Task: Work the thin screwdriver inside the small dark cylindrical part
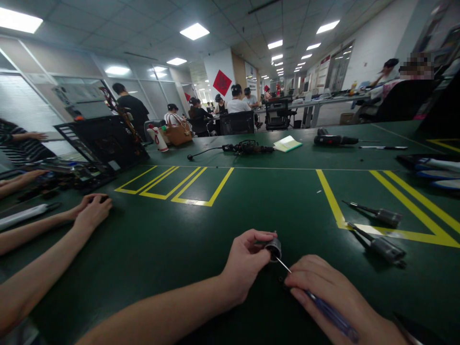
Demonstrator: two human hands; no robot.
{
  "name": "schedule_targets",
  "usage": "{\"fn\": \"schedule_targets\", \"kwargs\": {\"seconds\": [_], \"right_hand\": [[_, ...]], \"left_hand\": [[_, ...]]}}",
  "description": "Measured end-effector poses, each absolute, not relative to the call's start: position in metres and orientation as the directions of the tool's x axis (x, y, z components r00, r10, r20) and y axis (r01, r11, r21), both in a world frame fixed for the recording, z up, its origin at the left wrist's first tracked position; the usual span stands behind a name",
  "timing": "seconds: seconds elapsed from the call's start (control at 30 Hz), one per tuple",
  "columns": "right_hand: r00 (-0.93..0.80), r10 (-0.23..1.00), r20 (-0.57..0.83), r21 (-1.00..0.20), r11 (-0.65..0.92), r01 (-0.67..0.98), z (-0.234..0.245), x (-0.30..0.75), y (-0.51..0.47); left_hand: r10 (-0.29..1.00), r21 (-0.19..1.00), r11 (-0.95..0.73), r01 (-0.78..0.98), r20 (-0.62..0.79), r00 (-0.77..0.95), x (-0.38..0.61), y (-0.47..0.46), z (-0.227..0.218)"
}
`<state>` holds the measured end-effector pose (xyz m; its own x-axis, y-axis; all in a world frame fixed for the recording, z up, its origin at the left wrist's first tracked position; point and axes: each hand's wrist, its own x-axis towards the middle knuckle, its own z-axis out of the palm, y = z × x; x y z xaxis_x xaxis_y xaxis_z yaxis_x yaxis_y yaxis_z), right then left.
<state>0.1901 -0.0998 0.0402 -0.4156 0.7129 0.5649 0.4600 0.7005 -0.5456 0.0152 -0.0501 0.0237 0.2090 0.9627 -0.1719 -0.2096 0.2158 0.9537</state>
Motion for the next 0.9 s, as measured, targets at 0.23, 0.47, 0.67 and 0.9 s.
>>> {"fn": "schedule_targets", "kwargs": {"seconds": [0.23,0.47,0.67,0.9], "right_hand": [[-0.433,0.721,0.541,-0.581,0.693,0.426,0.038,0.187,-0.102],[-0.431,0.703,0.565,-0.542,0.711,0.449,0.036,0.189,-0.100],[-0.401,0.720,0.566,-0.569,0.694,0.442,0.040,0.187,-0.103],[-0.158,0.947,0.279,-0.923,0.310,0.227,0.025,0.197,-0.097]], "left_hand": [[0.967,0.963,0.186,-0.194,-0.145,0.208,0.015,-0.051,0.024],[0.969,0.966,0.182,-0.186,-0.145,0.199,0.016,-0.051,0.022],[0.974,0.973,0.157,-0.170,-0.124,0.190,0.016,-0.051,0.022],[0.975,0.975,0.170,-0.145,-0.144,0.172,0.015,-0.046,0.020]]}}
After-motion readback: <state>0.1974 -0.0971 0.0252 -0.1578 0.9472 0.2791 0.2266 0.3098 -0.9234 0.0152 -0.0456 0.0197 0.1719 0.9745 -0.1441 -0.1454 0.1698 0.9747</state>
